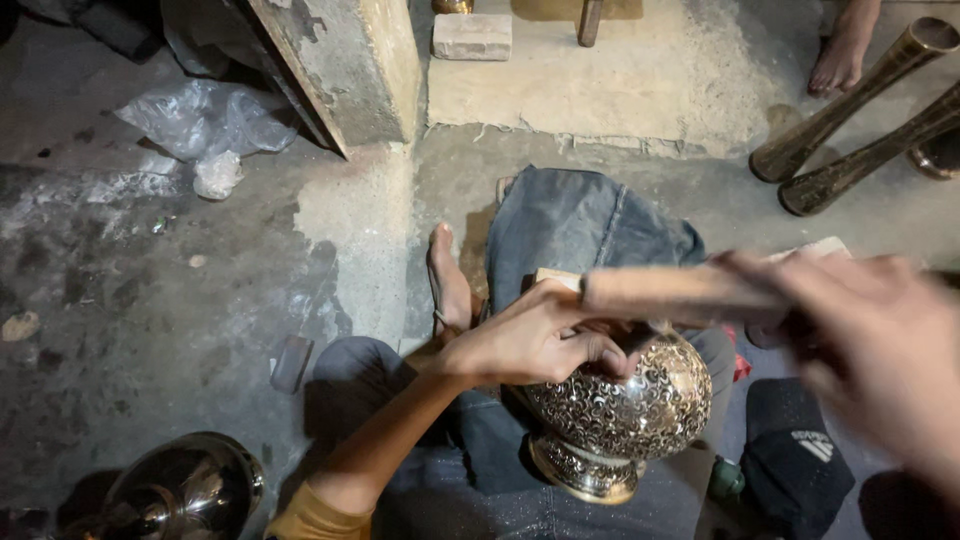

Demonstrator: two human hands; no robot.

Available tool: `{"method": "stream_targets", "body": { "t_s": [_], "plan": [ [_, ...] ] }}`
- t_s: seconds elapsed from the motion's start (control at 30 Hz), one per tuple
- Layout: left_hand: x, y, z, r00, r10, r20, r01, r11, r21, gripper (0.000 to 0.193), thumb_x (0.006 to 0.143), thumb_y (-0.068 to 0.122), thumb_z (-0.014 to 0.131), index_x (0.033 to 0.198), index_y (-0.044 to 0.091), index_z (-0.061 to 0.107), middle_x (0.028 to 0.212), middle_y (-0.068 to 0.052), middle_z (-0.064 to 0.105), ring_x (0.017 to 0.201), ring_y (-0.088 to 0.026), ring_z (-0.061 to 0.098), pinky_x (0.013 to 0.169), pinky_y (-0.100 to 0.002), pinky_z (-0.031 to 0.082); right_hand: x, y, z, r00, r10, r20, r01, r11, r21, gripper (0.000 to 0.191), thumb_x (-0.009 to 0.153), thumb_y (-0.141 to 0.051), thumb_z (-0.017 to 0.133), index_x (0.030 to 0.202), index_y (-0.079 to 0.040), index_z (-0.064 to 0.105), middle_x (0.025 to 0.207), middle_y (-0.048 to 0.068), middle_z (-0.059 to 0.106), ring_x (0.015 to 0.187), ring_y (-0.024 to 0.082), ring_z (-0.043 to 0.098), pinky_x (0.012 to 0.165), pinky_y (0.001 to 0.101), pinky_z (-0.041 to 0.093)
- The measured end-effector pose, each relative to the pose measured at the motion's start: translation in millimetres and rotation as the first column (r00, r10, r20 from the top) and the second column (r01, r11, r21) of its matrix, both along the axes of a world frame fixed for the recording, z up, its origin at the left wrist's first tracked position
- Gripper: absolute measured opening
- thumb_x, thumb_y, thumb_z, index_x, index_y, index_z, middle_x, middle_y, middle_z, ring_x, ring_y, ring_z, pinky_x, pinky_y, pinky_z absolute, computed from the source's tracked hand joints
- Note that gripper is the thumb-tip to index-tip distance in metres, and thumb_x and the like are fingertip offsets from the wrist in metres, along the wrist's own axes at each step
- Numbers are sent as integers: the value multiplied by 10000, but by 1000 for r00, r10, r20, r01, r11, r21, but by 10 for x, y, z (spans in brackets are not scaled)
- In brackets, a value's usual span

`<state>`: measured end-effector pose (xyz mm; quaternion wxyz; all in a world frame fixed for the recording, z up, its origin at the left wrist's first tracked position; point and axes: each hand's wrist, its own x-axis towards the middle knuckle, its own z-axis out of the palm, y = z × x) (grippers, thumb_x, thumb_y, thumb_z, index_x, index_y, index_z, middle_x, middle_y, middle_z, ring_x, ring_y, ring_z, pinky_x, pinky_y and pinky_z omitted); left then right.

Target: The person sits on the floor and uses a metal chisel and hammer to engrave a decorative pattern on a brass vase. They hold the chisel against the vase surface and strike it repeatedly with the hammer, rotating the vase to work on different sections.

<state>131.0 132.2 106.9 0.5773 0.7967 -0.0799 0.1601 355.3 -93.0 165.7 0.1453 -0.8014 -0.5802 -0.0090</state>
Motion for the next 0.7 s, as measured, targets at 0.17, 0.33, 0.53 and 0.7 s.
{"method": "stream_targets", "body": {
  "t_s": [0.17, 0.33, 0.53, 0.7],
  "plan": [
    [10, 4, -26, 999, -6, -46, 4, 999, -32, 305, 975, -24, 568, 1272, -73, 615, 1058, -181, 779, 939, -210, 801, 853, -303, 638, 105, -44, -41, 937, 112, 331, -177, 969, 173, 520, 878, 37, 708, 1370, -82, 591, 1199, 197, 647, 1060, 294, 653, 959, 412, 527],
    [-127, -139, -22, 992, 82, -99, -97, 982, -160, 268, 977, -25, 528, 1210, -44, 658, 1013, -159, 785, 896, -198, 791, 874, -302, 662, -57, 185, 39, 996, 64, -68, -62, 997, 34, 783, 625, 34, 731, 1383, -112, 601, 1117, 76, 702, 973, 233, 714, 908, 404, 560],
    [-232, -286, -32, 951, 280, -129, -304, 921, -245, 171, 972, -27, 598, 1096, -79, 704, 998, -162, 789, 929, -192, 796, 902, -308, 655, 13, 535, 225, 987, 96, -126, -112, 985, -128, 685, 846, -39, 642, 1473, -249, 461, 1026, -5, 706, 940, 178, 723, 995, 435, 522],
    [-234, -292, 29, 948, 274, -163, -314, 892, -324, 181, 962, -40, 564, 1106, -98, 660, 958, -159, 781, 899, -184, 778, 870, -303, 641, 193, 738, 238, 994, 75, 82, -47, 952, -302, 822, 788, -108, 687, 1565, -219, 444, 1140, 33, 723, 880, 225, 719, 888, 450, 558]
  ]
}}
